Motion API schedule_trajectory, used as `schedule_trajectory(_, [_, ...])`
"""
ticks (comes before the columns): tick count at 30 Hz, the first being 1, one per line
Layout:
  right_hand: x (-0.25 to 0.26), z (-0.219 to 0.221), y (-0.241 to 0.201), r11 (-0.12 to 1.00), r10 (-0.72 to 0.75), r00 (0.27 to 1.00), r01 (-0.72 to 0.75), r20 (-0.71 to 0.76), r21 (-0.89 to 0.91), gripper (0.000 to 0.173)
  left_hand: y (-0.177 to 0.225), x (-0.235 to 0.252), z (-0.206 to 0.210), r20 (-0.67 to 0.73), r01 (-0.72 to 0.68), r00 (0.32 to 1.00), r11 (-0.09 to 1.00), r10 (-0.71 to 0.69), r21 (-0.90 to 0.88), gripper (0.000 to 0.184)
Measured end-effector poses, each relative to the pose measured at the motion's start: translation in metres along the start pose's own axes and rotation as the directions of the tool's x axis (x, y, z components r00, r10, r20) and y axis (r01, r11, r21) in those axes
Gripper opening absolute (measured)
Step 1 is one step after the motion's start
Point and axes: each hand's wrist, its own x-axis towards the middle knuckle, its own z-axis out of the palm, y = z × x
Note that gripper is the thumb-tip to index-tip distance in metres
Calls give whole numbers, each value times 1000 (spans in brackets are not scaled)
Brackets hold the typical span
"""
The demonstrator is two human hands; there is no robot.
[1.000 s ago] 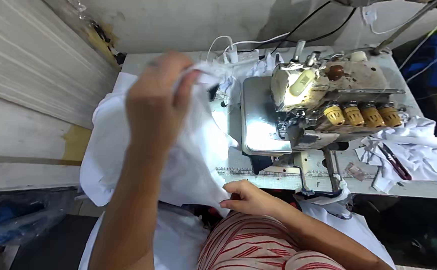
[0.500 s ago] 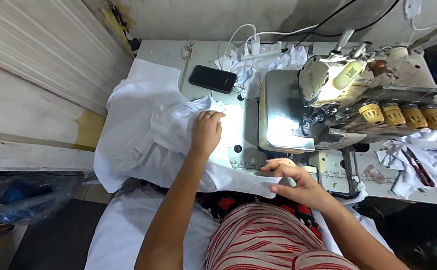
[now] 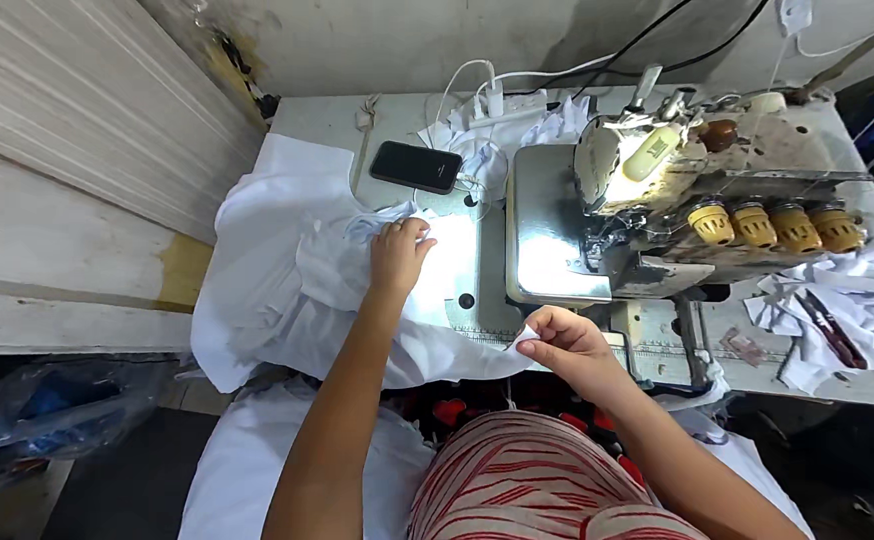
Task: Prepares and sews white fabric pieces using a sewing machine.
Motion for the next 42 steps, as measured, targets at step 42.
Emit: schedule_trajectory(42, [9,-13,5,940,-118,993,106,-17,-326,20,79,-80,-22,58,-110,980,763,189,-637,8])
